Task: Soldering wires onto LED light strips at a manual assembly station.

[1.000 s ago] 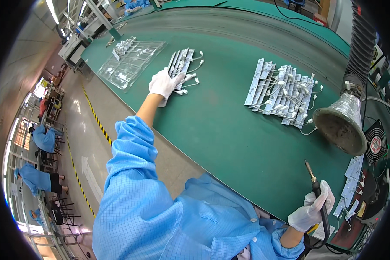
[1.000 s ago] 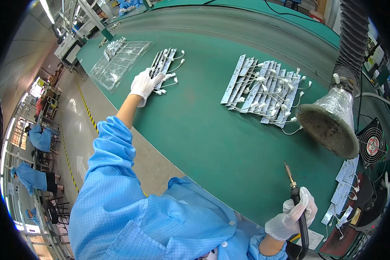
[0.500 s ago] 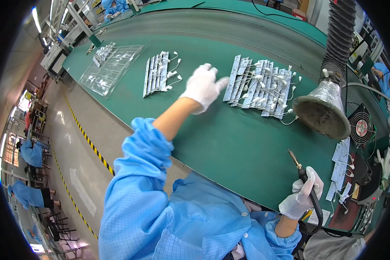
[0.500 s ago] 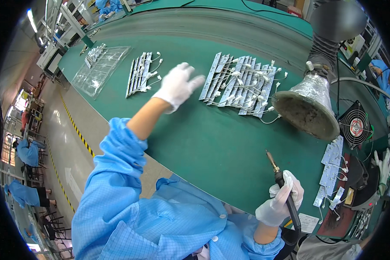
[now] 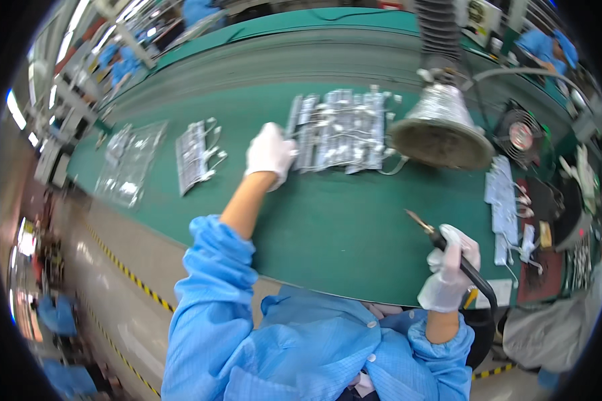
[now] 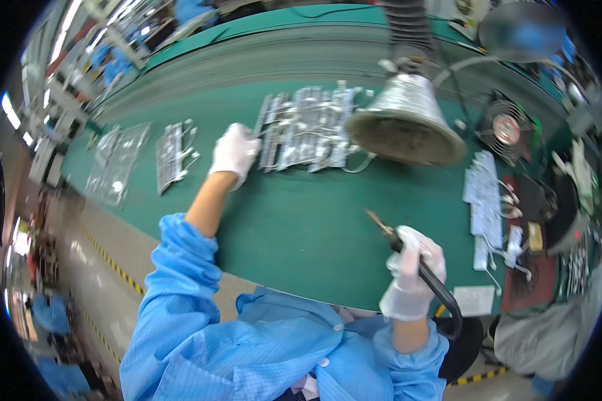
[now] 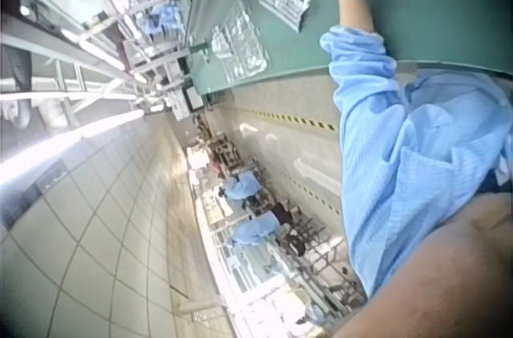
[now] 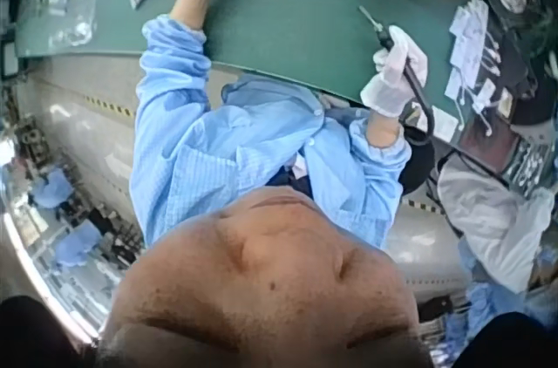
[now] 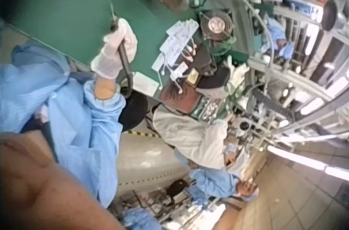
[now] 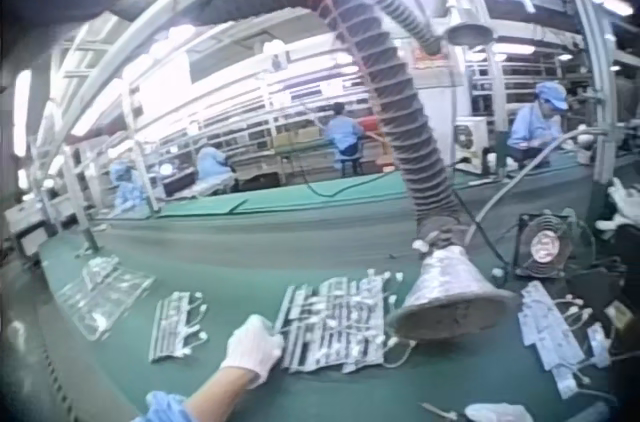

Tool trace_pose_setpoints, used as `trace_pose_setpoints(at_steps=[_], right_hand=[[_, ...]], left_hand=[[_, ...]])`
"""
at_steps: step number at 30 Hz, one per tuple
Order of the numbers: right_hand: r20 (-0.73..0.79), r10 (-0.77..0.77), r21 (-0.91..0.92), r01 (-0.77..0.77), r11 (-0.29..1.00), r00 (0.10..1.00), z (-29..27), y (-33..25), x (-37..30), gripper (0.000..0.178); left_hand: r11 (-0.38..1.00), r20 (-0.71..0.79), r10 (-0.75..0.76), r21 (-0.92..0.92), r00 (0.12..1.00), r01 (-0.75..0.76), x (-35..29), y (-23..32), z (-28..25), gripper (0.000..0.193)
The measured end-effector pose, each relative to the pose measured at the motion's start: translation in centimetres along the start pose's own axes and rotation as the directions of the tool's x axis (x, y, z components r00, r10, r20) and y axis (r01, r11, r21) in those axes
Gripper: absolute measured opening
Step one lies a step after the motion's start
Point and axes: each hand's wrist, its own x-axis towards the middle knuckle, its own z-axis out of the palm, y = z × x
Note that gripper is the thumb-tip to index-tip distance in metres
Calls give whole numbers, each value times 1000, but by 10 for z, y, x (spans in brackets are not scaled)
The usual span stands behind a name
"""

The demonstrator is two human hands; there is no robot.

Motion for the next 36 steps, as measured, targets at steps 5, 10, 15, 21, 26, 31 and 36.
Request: trace_pose_setpoints(at_steps=[5,10,15,21,26,31,36], right_hand=[[130,-282,-113,296,948,951,-2,6,1,13],[329,-760,-577,756,308,561,-12,12,16,16],[-20,-279,51,280,959,960,-8,2,15,23],[-39,-442,-148,432,890,896,-5,-11,14,16],[204,-114,69,102,992,972,-10,-3,17,40],[89,-333,81,326,942,939,5,5,13,29],[83,-393,59,389,919,916,-1,6,-1,23]], left_hand=[[732,166,-127,-650,978,205,20,-44,-12,22],[653,-199,-92,-752,976,-92,-1,-38,-55,26],[799,-68,466,-396,882,-453,-91,15,-59,15],[572,274,808,-151,522,-807,-150,65,-27,36],[831,499,500,-47,708,-554,-135,69,-43,44],[852,635,453,-104,625,-512,-124,72,-33,40],[849,677,513,-492,528,-193,-116,94,-18,40]])
